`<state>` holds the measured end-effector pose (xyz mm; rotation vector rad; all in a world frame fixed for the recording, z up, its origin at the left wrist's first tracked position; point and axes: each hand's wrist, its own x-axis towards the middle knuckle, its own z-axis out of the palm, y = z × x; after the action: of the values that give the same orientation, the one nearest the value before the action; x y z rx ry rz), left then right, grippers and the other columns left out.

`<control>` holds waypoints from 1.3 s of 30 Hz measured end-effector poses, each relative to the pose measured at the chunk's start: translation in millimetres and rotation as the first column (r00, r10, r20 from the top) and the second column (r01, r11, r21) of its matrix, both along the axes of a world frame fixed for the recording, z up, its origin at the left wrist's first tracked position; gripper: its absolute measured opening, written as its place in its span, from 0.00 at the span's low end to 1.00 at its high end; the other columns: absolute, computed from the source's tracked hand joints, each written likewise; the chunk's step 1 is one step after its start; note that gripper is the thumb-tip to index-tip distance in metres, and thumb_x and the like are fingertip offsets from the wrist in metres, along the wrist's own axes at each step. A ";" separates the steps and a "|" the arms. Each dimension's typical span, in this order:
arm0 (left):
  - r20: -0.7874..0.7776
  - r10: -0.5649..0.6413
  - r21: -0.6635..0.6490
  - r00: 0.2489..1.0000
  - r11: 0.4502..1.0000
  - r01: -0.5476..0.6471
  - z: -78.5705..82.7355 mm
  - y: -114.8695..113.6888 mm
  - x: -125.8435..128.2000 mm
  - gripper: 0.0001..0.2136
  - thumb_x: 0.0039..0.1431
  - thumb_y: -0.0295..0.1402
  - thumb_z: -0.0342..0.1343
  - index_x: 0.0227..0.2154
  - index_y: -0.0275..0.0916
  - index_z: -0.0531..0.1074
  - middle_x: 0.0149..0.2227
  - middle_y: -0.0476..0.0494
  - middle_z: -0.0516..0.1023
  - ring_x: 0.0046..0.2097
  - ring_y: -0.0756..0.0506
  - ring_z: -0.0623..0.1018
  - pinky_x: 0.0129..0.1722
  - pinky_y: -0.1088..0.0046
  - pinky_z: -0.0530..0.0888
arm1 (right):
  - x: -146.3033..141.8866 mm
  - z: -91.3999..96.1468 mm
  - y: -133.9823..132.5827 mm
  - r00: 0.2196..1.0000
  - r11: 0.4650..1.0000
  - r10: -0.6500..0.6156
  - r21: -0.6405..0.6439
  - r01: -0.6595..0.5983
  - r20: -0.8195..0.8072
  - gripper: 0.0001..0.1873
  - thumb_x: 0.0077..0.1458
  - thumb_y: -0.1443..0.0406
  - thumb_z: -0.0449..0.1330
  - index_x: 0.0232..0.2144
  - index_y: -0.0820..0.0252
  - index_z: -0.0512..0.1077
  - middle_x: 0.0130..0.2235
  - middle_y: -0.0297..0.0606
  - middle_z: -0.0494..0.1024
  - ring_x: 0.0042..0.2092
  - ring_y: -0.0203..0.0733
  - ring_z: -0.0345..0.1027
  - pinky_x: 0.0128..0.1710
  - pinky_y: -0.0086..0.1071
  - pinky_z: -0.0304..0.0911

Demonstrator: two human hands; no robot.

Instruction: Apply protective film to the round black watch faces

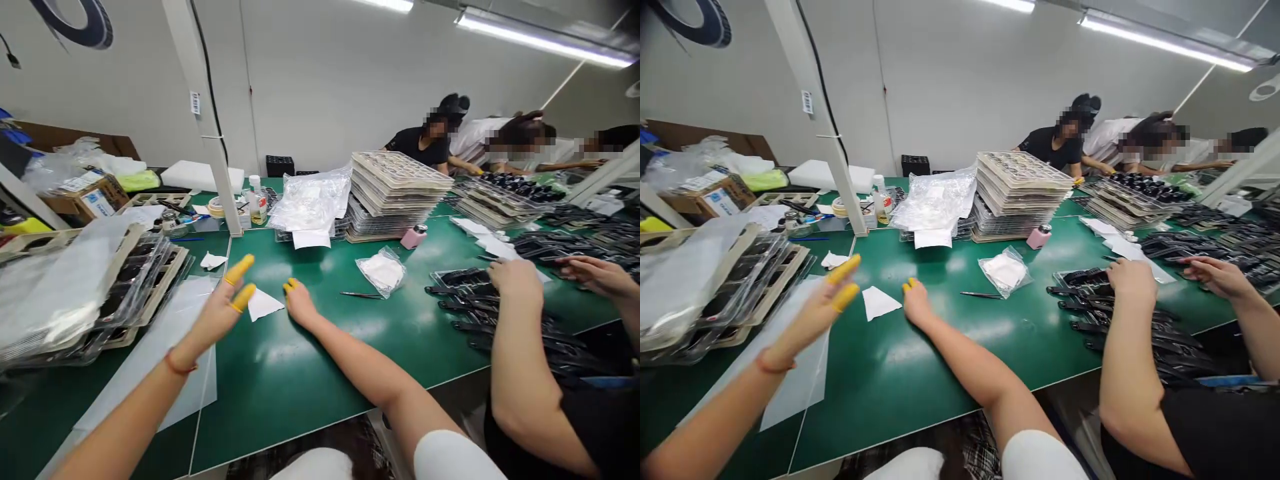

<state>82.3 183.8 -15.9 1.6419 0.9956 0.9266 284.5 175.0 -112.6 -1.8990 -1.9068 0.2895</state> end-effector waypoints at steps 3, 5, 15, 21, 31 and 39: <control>-0.431 0.049 0.193 0.901 0.980 0.039 -56.6 14.5 26.8 0.26 0.58 0.40 0.53 0.56 0.32 0.62 0.63 0.30 0.56 0.65 0.30 0.50 0.61 0.43 0.49 | -20.3 -0.1 20.5 0.996 0.996 0.085 0.029 -0.085 -0.012 0.24 0.56 0.72 0.51 0.56 0.63 0.62 0.58 0.46 0.64 0.58 0.43 0.56 0.58 0.37 0.53; -0.572 0.091 0.314 0.815 0.943 0.115 -96.3 24.5 37.6 0.23 0.58 0.38 0.47 0.54 0.30 0.63 0.61 0.28 0.60 0.64 0.31 0.55 0.61 0.46 0.52 | -18.3 -0.1 23.1 0.996 0.995 0.087 0.044 -0.087 0.000 0.23 0.56 0.69 0.54 0.55 0.61 0.63 0.55 0.44 0.67 0.56 0.43 0.58 0.56 0.36 0.56; -0.617 -0.007 0.340 0.787 0.899 0.274 -126.6 32.6 85.2 0.20 0.58 0.35 0.42 0.50 0.33 0.67 0.44 0.36 0.76 0.45 0.40 0.77 0.45 0.62 0.74 | 56.4 14.1 -24.6 0.975 0.966 -0.223 -0.135 0.222 0.004 0.20 0.51 0.61 0.61 0.47 0.63 0.70 0.44 0.48 0.73 0.45 0.49 0.67 0.42 0.38 0.64; -0.621 -0.136 0.416 0.772 0.777 0.472 -117.3 7.6 111.3 0.20 0.60 0.31 0.44 0.55 0.41 0.65 0.56 0.41 0.69 0.57 0.40 0.67 0.57 0.56 0.64 | 73.6 41.0 -46.5 0.995 0.991 -0.101 -0.086 0.102 0.019 0.20 0.55 0.65 0.57 0.51 0.55 0.68 0.46 0.38 0.75 0.46 0.41 0.68 0.45 0.31 0.62; -0.642 0.006 0.372 0.767 0.877 0.305 -106.8 38.2 68.4 0.20 0.57 0.23 0.42 0.48 0.35 0.72 0.55 0.38 0.70 0.57 0.40 0.69 0.59 0.57 0.64 | 184.4 36.8 -78.7 0.940 0.940 -0.226 -0.198 0.279 0.256 0.08 0.55 0.70 0.56 0.37 0.65 0.72 0.40 0.49 0.73 0.44 0.50 0.66 0.44 0.37 0.58; -0.663 -0.050 0.382 0.747 0.835 0.395 -106.9 -2.5 75.4 0.17 0.64 0.33 0.44 0.53 0.42 0.68 0.60 0.39 0.64 0.61 0.39 0.63 0.58 0.55 0.62 | 208.6 91.2 -63.2 0.786 0.809 -0.558 -0.038 0.587 0.267 0.15 0.60 0.74 0.45 0.43 0.70 0.69 0.40 0.52 0.71 0.43 0.45 0.68 0.41 0.34 0.60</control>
<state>157.7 181.3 -122.8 2.5790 0.9836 0.4617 493.1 111.7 -21.4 -2.5872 -1.3551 -0.0284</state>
